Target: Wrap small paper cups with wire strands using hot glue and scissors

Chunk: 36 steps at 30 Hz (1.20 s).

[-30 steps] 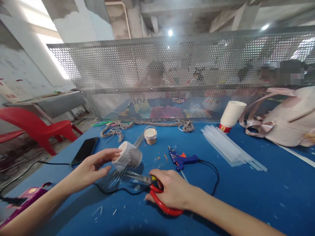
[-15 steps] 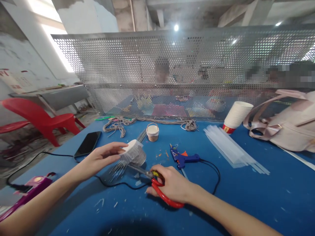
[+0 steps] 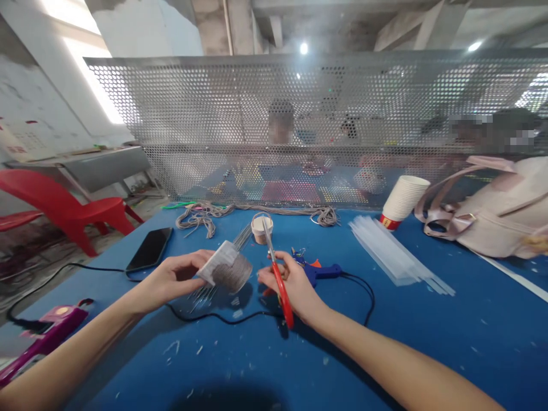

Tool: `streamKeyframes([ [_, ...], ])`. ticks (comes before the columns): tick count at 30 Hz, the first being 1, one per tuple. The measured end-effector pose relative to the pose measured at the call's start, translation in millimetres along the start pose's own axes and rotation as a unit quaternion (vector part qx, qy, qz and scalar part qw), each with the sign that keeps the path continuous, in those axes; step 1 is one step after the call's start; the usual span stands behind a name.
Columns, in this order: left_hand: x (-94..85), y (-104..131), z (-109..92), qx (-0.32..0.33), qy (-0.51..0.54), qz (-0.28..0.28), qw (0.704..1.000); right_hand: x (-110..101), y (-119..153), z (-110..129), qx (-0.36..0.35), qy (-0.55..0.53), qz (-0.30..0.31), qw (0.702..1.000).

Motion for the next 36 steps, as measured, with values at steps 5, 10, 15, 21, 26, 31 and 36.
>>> streamKeyframes([
  [5, 8.4, 4, -3, 0.045, -0.062, 0.036, 0.996, 17, -12, -8, 0.052, -0.110, -0.022, 0.992],
  [10, 9.5, 3, 1, 0.053, -0.145, -0.070, 0.986, 19, -13, -9, 0.005, -0.074, -0.060, 0.995],
  [15, 15.2, -2, 4, 0.031, -0.192, -0.121, 0.973, 19, -14, -8, -0.053, 0.013, -0.101, 0.993],
  [21, 20.8, -4, 12, 0.001, -0.125, -0.080, 0.989, 18, -18, -24, -0.038, 0.008, -0.114, 0.993],
  [26, 22.7, -7, 16, 0.011, -0.143, -0.119, 0.983, 18, -17, -25, -0.014, -0.011, -0.095, 0.995],
  [31, 19.8, -5, 13, -0.006, -0.140, -0.150, 0.979, 19, -14, -19, 0.021, -0.039, -0.070, 0.997],
  [36, 21.3, -4, 8, 0.002, -0.143, -0.109, 0.984, 21, -12, -16, 0.046, -0.058, -0.071, 0.995],
])
Point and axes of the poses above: each hand's wrist, its own y-axis away from the middle knuckle, its own x-axis out of the palm, z = x × y, the point moved 1 cm from there along -y, towards the middle knuckle, and after that the axes turned 13 degrees about -x, right-handed, at the moved point
